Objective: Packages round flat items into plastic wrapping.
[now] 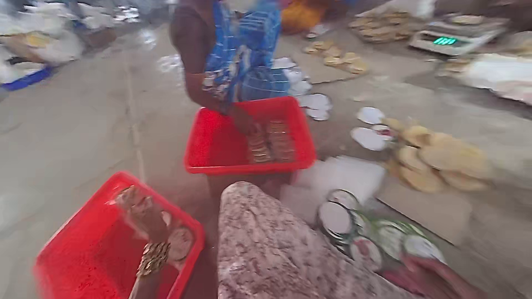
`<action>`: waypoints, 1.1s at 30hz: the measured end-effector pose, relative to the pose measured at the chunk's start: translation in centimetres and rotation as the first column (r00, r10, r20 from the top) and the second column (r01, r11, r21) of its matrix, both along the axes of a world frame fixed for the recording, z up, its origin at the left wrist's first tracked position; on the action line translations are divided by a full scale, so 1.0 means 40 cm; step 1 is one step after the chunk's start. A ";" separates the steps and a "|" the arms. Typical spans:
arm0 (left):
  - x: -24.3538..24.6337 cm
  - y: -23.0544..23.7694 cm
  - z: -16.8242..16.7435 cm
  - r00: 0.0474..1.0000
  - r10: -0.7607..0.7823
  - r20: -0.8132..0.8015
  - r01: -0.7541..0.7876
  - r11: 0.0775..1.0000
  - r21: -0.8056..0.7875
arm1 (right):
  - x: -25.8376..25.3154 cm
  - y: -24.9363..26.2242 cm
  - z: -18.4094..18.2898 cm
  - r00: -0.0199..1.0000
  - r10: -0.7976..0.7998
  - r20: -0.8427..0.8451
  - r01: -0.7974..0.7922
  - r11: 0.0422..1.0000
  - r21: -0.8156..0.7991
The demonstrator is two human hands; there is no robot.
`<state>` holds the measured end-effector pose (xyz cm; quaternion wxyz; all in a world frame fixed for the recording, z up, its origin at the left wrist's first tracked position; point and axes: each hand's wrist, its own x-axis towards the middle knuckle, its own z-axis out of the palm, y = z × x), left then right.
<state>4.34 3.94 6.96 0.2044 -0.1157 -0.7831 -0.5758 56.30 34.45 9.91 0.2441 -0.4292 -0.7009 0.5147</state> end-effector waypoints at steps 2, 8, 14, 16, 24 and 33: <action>0.073 0.092 0.038 0.987 -0.118 -0.110 0.110 0.991 -0.080 | -0.037 0.028 -0.047 0.989 -0.026 0.144 0.007 0.992 0.127; 0.407 0.438 0.117 0.629 -0.750 -0.202 0.774 0.629 0.073 | -0.204 0.118 -0.153 0.831 0.145 0.537 -0.230 0.969 0.093; 0.603 0.687 -0.018 0.410 -0.908 -0.081 0.907 0.397 0.139 | -0.301 0.119 -0.216 0.525 0.259 0.811 -0.465 0.885 0.018; 0.617 0.704 -0.055 0.391 -0.919 0.052 0.910 0.394 0.128 | -0.295 0.124 -0.215 0.544 0.229 0.808 -0.432 0.901 0.036; 0.605 0.722 -0.075 0.225 -0.747 0.626 0.791 0.515 0.330 | -0.337 0.107 -0.184 0.459 0.336 0.822 -0.455 0.884 -0.107; 0.606 0.823 -0.105 0.438 -0.487 0.756 0.804 -0.164 -0.571 | -0.135 0.177 -0.143 0.940 -0.340 0.014 0.337 0.921 -0.195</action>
